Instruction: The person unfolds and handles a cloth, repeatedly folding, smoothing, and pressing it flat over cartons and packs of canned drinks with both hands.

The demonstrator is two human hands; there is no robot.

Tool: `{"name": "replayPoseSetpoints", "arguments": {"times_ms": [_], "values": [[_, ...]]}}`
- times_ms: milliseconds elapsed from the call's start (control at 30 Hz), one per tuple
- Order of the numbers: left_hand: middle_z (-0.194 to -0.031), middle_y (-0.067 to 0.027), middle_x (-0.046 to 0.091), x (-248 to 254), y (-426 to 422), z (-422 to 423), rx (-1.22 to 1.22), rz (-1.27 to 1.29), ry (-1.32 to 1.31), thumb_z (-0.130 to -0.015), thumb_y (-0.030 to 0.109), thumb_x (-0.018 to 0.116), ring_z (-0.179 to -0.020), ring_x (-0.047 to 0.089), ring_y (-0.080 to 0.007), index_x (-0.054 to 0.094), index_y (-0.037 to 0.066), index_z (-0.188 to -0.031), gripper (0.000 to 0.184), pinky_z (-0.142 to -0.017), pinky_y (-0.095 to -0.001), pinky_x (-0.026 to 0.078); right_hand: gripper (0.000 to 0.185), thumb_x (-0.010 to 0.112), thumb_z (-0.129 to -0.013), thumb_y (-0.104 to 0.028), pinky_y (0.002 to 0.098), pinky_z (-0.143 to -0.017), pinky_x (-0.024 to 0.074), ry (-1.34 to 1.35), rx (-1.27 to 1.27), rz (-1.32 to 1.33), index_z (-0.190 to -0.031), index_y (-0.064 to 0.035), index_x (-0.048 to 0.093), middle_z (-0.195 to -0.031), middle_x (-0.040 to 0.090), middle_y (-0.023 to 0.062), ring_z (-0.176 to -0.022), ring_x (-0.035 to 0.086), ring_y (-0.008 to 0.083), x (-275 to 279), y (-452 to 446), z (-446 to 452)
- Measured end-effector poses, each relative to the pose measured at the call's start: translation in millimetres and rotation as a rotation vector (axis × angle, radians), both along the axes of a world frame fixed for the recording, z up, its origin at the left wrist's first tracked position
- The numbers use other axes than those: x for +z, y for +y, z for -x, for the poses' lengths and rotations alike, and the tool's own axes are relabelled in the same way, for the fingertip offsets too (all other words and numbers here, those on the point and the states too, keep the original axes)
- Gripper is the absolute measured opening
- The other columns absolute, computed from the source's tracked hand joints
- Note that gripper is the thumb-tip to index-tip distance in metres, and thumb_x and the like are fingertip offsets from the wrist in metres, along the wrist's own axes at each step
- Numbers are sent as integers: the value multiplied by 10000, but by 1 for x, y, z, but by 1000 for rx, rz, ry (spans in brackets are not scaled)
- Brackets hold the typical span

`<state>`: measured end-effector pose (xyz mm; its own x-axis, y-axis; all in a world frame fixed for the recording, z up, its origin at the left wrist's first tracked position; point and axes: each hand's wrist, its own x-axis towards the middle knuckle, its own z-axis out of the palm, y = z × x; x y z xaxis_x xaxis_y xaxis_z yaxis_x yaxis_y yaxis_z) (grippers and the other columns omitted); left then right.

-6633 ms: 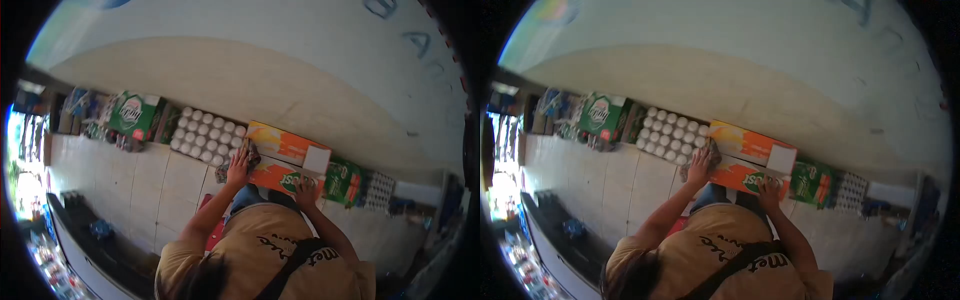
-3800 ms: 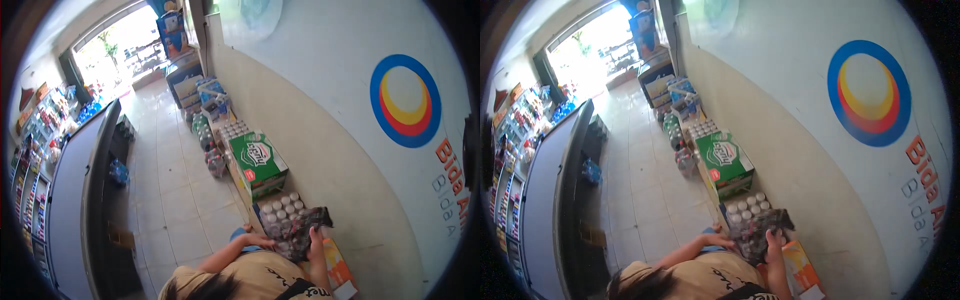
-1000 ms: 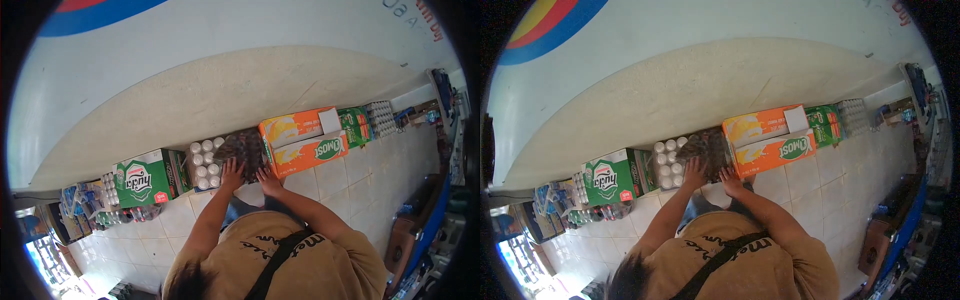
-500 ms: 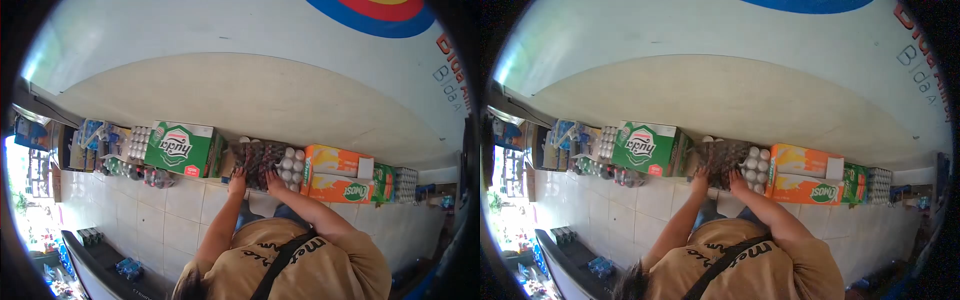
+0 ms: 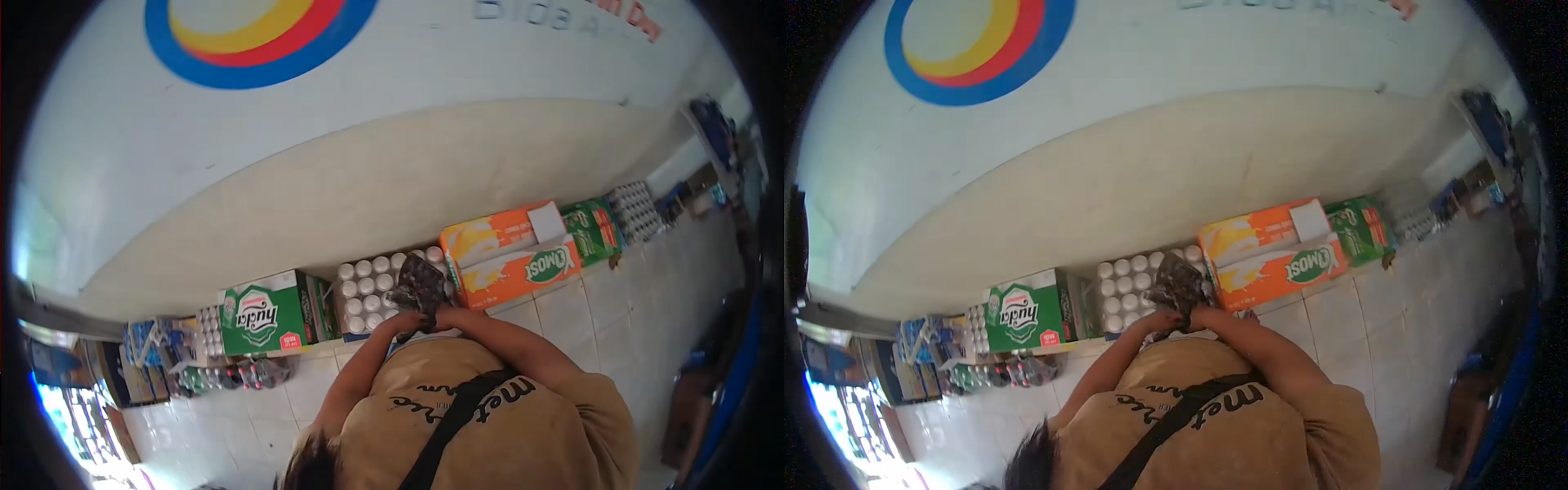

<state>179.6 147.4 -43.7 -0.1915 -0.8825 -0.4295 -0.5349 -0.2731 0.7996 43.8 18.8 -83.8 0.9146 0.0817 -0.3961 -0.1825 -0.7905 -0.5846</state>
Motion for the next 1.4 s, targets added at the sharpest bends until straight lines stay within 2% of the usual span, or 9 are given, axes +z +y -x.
{"name": "replayPoseSetpoints", "arguments": {"times_ms": [167,333,467,633,733,1000,1267,1367,1400], "values": [[-952,-141,650,107,-27,-4,-149,7,23,-906,220,541,-851,582,-212,613,57,-1087,253,-825,-350,455,699,813,-640,-429,342,-847,481,199,-409,-511,-1129,13,581,-1081,645,148,-975,600,213,92,-43,31],[-955,-97,654,173,-49,-3,280,94,449,-908,134,545,-944,583,-146,603,49,-1107,224,-828,-309,450,526,755,-783,-315,291,-874,452,-26,-724,-866,-1160,5,577,-1092,643,78,-978,563,150,207,-54,58],[-990,-159,657,203,-80,4,342,389,54,-893,104,559,-896,628,-198,597,19,-1154,277,-783,-302,470,360,740,-790,-344,345,-596,449,-442,-808,-168,-909,-47,577,-690,575,110,-622,557,221,239,-83,83],[-1016,-209,628,191,-108,14,206,427,-124,-904,193,559,-937,611,-339,498,53,-1281,407,-834,-403,475,460,690,-818,-217,417,-742,488,-600,-1038,36,-1195,-80,464,-936,634,182,-894,624,368,272,-81,106],[-1281,-249,460,184,-123,35,125,371,-190,-869,315,601,-1178,449,-443,313,141,-1436,660,-973,-482,384,517,657,-831,-135,438,-859,469,-522,-1246,-53,-1291,-84,426,-1139,585,204,-1050,574,390,245,-77,114],[-1517,-134,248,27,-199,133,-155,650,-690,-895,435,517,-1400,214,-357,347,255,-1442,601,-1111,-500,232,683,613,-825,-87,433,-1053,340,-348,-978,200,-1419,-1,286,-1348,410,281,-1285,365,424,147,-165,202],[-1514,-111,253,39,-291,224,-40,606,-686,-921,360,512,-1407,202,-326,392,241,-1419,526,-1122,-501,215,810,615,-865,-298,577,-1092,212,-242,-813,413,-1493,-105,141,-1501,182,247,-1334,234,497,101,-260,290],[-1507,-87,277,44,-305,240,49,535,-630,-889,315,557,-1404,228,-297,421,252,-1398,530,-1119,-479,236,862,623,-821,-417,608,-1103,118,142,-806,365,-1499,-147,164,-1494,201,257,-1363,164,510,102,-259,276],[-1507,-87,277,42,-298,234,59,523,-631,-889,315,557,-1404,228,-297,421,252,-1398,530,-1119,-479,236,837,601,-815,-501,676,-1056,109,-114,-802,413,-1497,-238,194,-1502,129,289,-1337,110,577,58,-257,286]]}}
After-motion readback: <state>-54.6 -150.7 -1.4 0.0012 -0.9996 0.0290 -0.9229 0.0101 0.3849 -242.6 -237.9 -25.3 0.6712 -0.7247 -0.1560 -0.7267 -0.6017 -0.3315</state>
